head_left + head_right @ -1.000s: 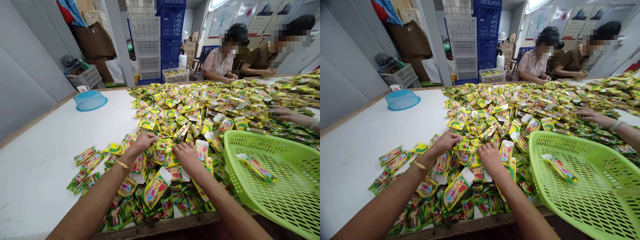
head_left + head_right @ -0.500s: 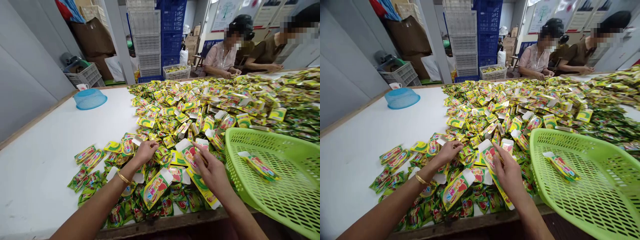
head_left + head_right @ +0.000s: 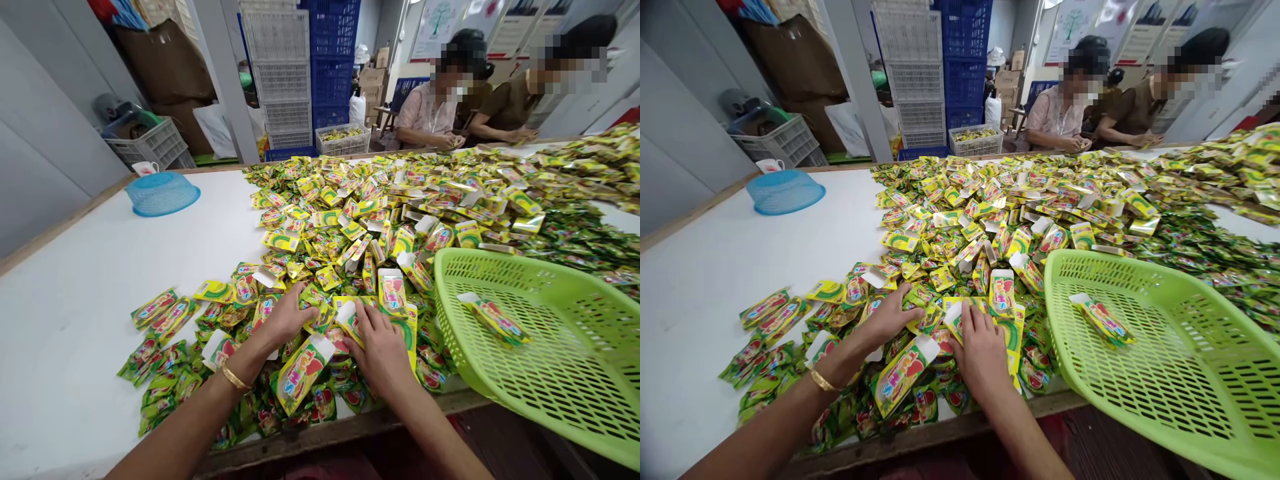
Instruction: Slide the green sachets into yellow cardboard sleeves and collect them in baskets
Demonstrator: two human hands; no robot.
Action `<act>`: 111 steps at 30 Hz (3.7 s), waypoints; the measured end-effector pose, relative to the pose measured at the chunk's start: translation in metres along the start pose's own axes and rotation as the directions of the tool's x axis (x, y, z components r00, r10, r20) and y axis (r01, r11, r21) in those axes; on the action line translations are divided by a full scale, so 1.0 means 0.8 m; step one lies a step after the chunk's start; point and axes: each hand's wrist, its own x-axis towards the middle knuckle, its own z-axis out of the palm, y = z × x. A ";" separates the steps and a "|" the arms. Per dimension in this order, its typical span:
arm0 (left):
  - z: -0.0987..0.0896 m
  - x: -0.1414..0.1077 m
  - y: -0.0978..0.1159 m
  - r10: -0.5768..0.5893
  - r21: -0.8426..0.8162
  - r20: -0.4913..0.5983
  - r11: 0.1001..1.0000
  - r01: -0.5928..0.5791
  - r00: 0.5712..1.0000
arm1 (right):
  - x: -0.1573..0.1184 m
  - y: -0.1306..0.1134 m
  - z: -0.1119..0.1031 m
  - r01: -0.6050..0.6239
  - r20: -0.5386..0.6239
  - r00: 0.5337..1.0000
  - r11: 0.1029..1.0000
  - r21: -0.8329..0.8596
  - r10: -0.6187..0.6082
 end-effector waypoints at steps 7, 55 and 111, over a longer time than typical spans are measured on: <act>0.003 -0.011 0.038 0.165 -0.314 -0.099 0.931 -0.188 0.981 | 0.012 -0.014 -0.006 0.153 -0.171 0.978 0.967 0.203 -0.119; 0.006 -0.012 0.045 0.226 -0.340 0.141 0.925 -0.167 0.964 | 0.008 -0.018 -0.014 0.100 -0.221 0.973 0.988 0.116 -0.072; 0.030 -0.059 0.041 0.213 -0.071 0.337 0.977 -0.201 0.917 | -0.008 -0.009 -0.006 0.113 -0.282 0.956 0.990 0.087 -0.084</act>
